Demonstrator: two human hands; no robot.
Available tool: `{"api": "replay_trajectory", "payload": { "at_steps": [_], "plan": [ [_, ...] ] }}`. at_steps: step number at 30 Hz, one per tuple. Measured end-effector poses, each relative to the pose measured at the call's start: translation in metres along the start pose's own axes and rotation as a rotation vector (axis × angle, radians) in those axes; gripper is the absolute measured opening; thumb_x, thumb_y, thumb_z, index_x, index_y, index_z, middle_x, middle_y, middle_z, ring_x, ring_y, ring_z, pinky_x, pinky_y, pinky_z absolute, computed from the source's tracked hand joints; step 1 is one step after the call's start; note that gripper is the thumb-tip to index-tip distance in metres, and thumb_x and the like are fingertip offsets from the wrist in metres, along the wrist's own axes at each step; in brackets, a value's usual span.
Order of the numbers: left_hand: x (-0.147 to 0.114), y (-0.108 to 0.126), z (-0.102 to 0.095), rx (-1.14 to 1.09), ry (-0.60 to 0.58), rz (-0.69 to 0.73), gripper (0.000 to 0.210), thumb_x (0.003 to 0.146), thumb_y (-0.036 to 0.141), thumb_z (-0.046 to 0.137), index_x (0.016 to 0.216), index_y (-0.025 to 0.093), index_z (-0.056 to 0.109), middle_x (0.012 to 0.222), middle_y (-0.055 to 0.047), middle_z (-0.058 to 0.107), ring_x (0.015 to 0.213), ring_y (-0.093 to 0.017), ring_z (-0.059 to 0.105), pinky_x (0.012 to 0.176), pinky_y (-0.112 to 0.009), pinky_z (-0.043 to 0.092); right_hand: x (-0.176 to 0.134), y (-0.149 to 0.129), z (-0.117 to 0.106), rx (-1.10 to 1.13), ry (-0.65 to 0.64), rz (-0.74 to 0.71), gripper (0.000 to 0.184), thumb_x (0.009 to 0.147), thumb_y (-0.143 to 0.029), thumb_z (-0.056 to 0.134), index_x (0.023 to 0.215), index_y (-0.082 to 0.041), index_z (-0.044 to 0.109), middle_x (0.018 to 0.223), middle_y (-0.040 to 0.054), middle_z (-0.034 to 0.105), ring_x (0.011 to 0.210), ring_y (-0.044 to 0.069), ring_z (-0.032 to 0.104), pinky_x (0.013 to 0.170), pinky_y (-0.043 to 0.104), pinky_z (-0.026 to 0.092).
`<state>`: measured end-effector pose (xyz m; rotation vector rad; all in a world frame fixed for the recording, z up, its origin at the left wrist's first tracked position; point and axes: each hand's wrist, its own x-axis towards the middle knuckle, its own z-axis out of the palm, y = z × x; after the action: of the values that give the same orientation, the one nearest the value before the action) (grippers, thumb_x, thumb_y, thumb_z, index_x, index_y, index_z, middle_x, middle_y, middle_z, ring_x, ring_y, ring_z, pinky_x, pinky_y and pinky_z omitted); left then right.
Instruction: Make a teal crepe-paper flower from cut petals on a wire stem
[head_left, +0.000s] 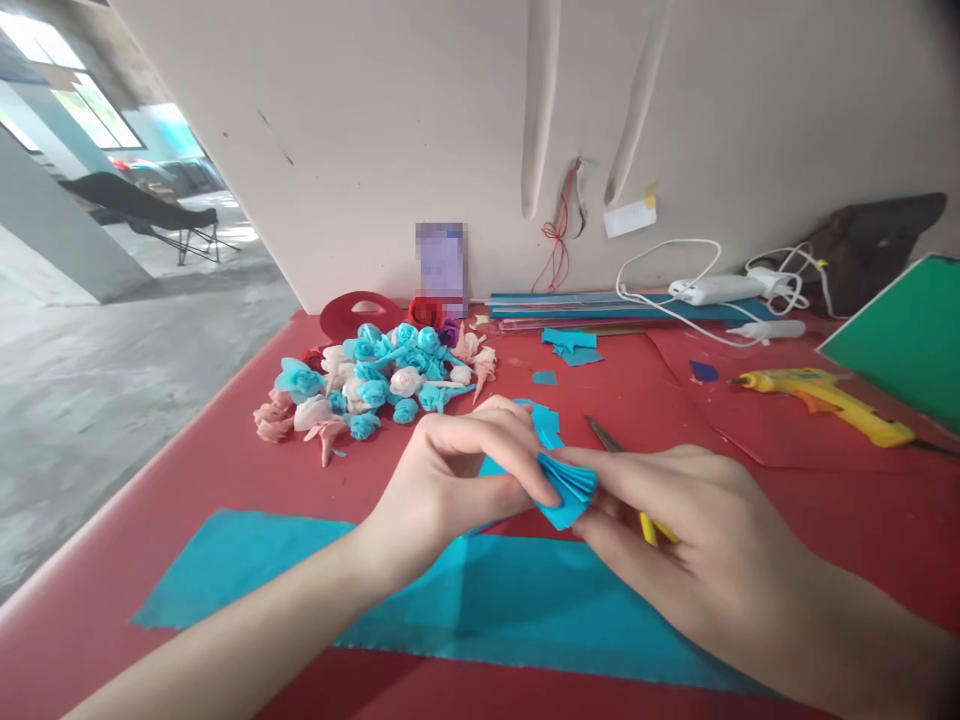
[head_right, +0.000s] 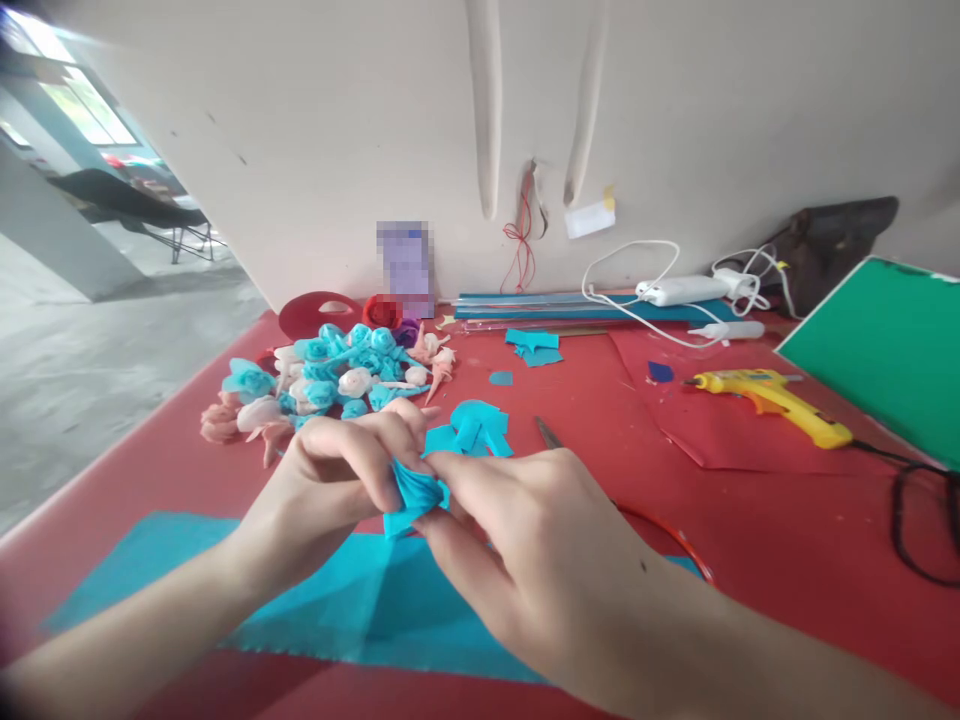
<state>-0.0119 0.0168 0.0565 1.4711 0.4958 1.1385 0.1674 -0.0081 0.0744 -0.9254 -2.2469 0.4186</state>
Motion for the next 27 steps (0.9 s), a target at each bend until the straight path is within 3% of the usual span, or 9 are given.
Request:
{"api": "replay_trajectory", "payload": {
  "at_steps": [4,9,17,22,27],
  "plan": [
    [0.0001,0.0008,0.0017,-0.009,0.004,0.009,0.011,0.072,0.021,0.067,0.067,0.029,0.072,0.065,0.001,0.062,0.071,-0.014,0.049,0.074,-0.029,0.040,-0.0003,-0.0019,-0.0017,-0.027,-0.025,0.010,0.012,0.088,-0.020,0.045,0.082,-0.020,0.055,0.052,-0.0084,0.047,0.043,0.003,0.041,0.045,0.015,0.030],
    [0.0021,0.0002,0.0023,0.000,0.018,0.014,0.011,0.073,0.020,0.067,0.067,0.028,0.072,0.066,0.001,0.063,0.070,-0.013,0.049,0.072,-0.028,0.040,0.0032,-0.0020,-0.0019,-0.057,0.011,-0.022,0.022,0.087,-0.017,0.043,0.069,-0.016,0.056,0.049,-0.0070,0.047,0.040,0.004,0.039,0.041,0.017,0.027],
    [0.0016,-0.0003,0.0003,-0.038,0.038,-0.006,0.007,0.070,0.025,0.070,0.065,0.029,0.072,0.065,0.001,0.063,0.071,-0.015,0.051,0.072,-0.030,0.042,-0.0006,-0.0003,-0.0007,-0.043,0.044,-0.097,0.022,0.086,-0.011,0.044,0.064,-0.017,0.045,0.052,-0.0069,0.045,0.043,0.004,0.037,0.044,0.017,0.027],
    [0.0004,-0.0016,0.0005,-0.041,0.035,-0.014,0.007,0.068,0.029,0.071,0.061,0.028,0.070,0.067,0.000,0.064,0.075,-0.016,0.053,0.083,-0.034,0.043,-0.0029,0.0014,-0.0002,-0.174,0.049,-0.184,0.029,0.090,-0.018,0.038,0.061,-0.018,0.040,0.051,-0.0051,0.040,0.045,0.007,0.034,0.047,0.022,0.027],
    [0.0009,-0.0023,0.0013,-0.085,-0.016,-0.041,0.009,0.073,0.018,0.066,0.066,0.024,0.069,0.077,-0.001,0.066,0.082,-0.015,0.056,0.078,-0.029,0.045,-0.0014,0.0009,-0.0011,-0.323,0.076,-0.229,0.033,0.091,-0.018,0.035,0.060,-0.016,0.045,0.050,-0.0035,0.043,0.045,0.008,0.039,0.046,0.025,0.026]
  ]
}}
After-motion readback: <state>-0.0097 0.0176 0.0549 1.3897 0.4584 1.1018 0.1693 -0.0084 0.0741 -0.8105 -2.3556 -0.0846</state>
